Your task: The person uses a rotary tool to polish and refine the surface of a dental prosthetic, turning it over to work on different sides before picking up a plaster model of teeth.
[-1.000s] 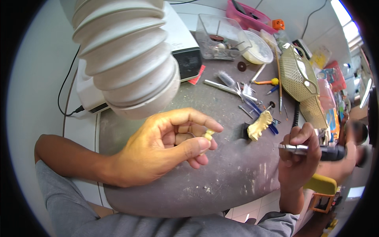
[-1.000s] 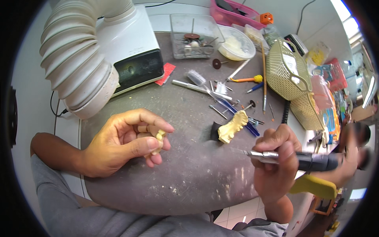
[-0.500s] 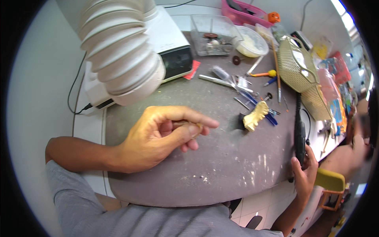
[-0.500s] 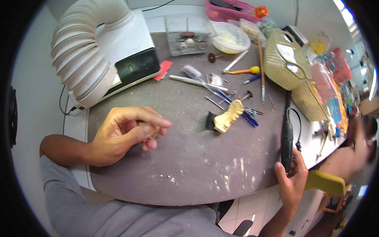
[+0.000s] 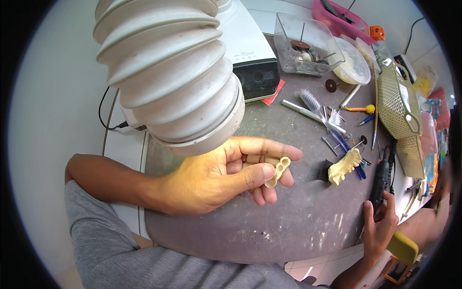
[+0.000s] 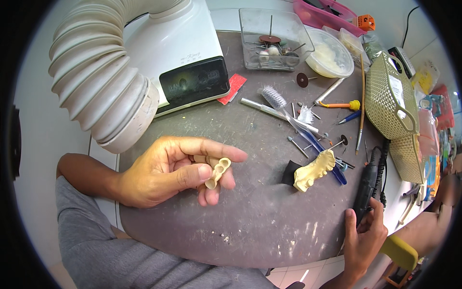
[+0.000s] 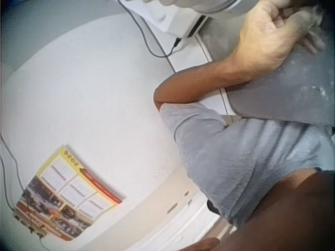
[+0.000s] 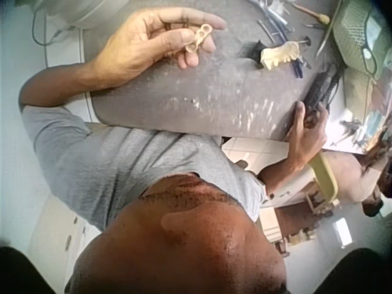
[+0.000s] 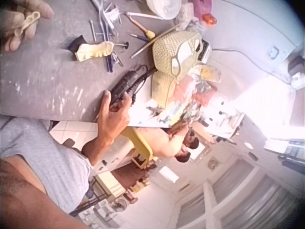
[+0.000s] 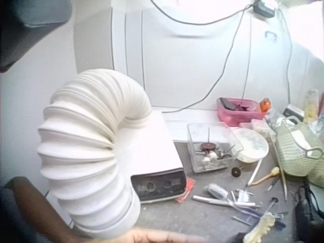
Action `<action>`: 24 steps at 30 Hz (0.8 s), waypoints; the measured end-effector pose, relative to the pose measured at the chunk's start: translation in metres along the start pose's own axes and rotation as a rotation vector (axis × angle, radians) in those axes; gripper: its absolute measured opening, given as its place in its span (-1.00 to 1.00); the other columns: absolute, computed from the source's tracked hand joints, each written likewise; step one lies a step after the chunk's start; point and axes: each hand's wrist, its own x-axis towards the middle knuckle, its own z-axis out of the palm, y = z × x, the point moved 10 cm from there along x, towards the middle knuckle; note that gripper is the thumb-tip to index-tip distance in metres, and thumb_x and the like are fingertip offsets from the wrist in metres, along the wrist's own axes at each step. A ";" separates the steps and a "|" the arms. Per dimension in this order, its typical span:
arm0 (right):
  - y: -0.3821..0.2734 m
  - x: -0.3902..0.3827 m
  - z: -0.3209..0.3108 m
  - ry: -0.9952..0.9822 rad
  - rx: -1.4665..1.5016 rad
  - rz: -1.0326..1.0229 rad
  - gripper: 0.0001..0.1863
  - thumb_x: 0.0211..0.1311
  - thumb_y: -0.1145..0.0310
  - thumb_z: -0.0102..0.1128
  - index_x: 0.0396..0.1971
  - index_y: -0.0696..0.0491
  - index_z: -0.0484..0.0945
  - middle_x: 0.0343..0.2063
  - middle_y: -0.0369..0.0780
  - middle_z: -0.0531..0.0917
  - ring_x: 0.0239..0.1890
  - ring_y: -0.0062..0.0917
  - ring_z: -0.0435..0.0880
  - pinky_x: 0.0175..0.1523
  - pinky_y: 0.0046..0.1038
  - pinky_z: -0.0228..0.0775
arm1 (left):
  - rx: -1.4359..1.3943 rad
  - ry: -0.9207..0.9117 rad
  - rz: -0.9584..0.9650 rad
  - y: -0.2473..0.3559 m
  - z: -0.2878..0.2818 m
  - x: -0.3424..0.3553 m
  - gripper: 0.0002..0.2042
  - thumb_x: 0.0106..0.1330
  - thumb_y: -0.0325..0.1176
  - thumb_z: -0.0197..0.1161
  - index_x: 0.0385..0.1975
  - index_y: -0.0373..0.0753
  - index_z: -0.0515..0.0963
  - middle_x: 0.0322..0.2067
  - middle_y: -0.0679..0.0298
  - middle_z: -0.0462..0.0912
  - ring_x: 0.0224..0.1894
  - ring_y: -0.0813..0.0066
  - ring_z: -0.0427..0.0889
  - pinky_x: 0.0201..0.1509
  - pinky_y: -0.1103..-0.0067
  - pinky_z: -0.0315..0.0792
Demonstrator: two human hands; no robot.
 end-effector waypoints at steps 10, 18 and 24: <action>0.004 -0.002 0.000 0.049 0.096 0.020 -0.52 0.06 0.42 0.33 0.00 0.20 0.42 -0.73 -0.39 0.22 -0.66 -0.73 0.12 -0.56 -0.59 -0.13 | -0.140 -0.003 -0.046 -0.007 0.000 0.001 -0.61 0.46 -0.41 -0.16 0.23 -0.42 0.23 -0.12 0.10 0.55 -0.27 0.62 0.59 -0.20 0.67 0.50; 0.006 -0.003 0.002 0.033 0.095 0.032 -0.52 0.07 0.40 0.33 0.00 0.20 0.42 -0.72 -0.39 0.20 -0.66 -0.75 0.11 -0.56 -0.60 -0.14 | -0.181 -0.015 -0.058 -0.008 -0.001 -0.001 -0.61 0.47 -0.41 -0.18 0.23 -0.45 0.20 -0.13 0.08 0.55 -0.27 0.60 0.60 -0.21 0.67 0.50; 0.009 -0.002 0.002 0.057 0.160 0.026 -0.52 0.05 0.38 0.35 -0.02 0.19 0.45 -0.73 -0.41 0.20 -0.66 -0.74 0.12 -0.55 -0.61 -0.11 | -0.165 0.019 -0.117 -0.007 -0.001 -0.001 -0.62 0.44 -0.42 -0.10 0.21 -0.43 0.23 -0.14 0.10 0.55 -0.27 0.58 0.61 -0.22 0.68 0.53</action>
